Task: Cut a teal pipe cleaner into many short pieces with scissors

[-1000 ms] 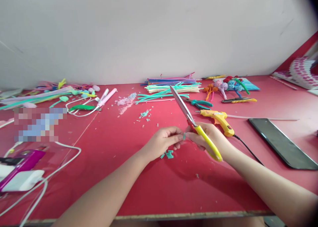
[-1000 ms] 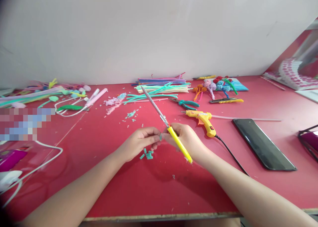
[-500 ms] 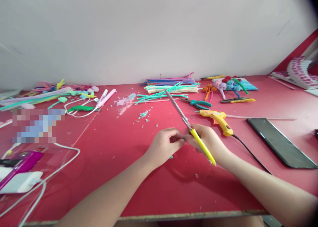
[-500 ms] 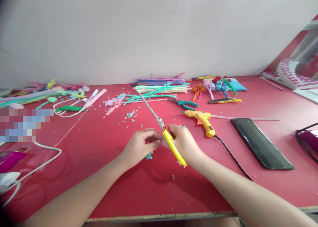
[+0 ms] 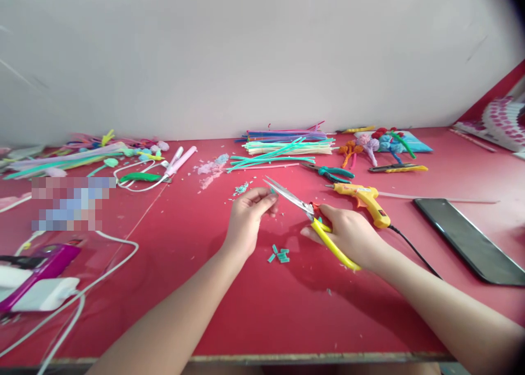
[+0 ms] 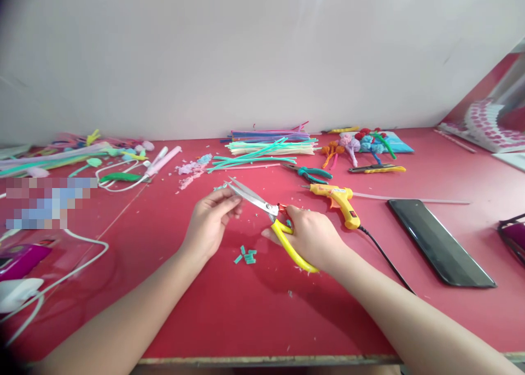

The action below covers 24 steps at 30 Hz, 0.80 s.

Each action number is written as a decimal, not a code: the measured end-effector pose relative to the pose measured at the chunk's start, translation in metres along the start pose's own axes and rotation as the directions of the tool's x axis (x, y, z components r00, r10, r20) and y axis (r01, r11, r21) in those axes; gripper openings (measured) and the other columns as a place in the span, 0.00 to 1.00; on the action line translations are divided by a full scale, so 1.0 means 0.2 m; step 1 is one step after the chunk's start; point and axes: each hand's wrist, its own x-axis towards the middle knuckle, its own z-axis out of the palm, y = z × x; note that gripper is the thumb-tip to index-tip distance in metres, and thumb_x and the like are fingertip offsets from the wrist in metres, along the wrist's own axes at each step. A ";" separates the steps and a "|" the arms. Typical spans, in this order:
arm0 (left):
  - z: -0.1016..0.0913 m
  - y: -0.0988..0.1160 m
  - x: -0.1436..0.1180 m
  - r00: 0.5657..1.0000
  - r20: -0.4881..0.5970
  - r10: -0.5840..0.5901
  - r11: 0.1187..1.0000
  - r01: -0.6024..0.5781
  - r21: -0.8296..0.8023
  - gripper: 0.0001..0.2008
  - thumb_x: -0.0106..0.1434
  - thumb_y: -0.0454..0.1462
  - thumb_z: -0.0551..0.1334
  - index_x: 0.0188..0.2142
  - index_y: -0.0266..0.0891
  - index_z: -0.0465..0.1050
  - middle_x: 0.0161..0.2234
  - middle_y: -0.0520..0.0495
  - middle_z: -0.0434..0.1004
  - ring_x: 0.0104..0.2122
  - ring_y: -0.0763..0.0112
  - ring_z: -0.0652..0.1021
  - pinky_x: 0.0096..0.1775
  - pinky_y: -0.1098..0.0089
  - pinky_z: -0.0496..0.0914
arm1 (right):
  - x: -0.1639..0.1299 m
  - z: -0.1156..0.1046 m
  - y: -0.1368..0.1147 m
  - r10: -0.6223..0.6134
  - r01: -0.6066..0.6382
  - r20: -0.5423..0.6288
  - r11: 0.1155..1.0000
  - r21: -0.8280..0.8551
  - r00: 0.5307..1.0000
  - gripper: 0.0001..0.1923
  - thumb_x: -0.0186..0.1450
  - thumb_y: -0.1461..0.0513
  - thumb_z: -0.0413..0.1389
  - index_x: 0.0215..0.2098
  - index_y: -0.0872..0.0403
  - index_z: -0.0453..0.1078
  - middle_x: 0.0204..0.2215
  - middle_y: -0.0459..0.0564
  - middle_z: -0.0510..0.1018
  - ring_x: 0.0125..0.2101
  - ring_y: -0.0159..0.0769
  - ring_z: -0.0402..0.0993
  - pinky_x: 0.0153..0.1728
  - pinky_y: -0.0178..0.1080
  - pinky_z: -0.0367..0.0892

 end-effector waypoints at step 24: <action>0.00 0.02 0.00 1.000 0.026 0.011 0.990 -0.007 -0.140 0.04 0.51 0.34 0.62 0.28 0.36 0.73 0.24 0.51 0.71 0.24 0.79 0.69 0.26 0.76 0.64 | 0.00 0.02 0.01 -0.066 0.062 -0.039 0.994 -0.085 0.997 0.18 0.58 0.47 0.44 0.25 0.52 0.58 0.14 0.42 0.65 0.15 0.29 0.58 0.18 0.32 0.43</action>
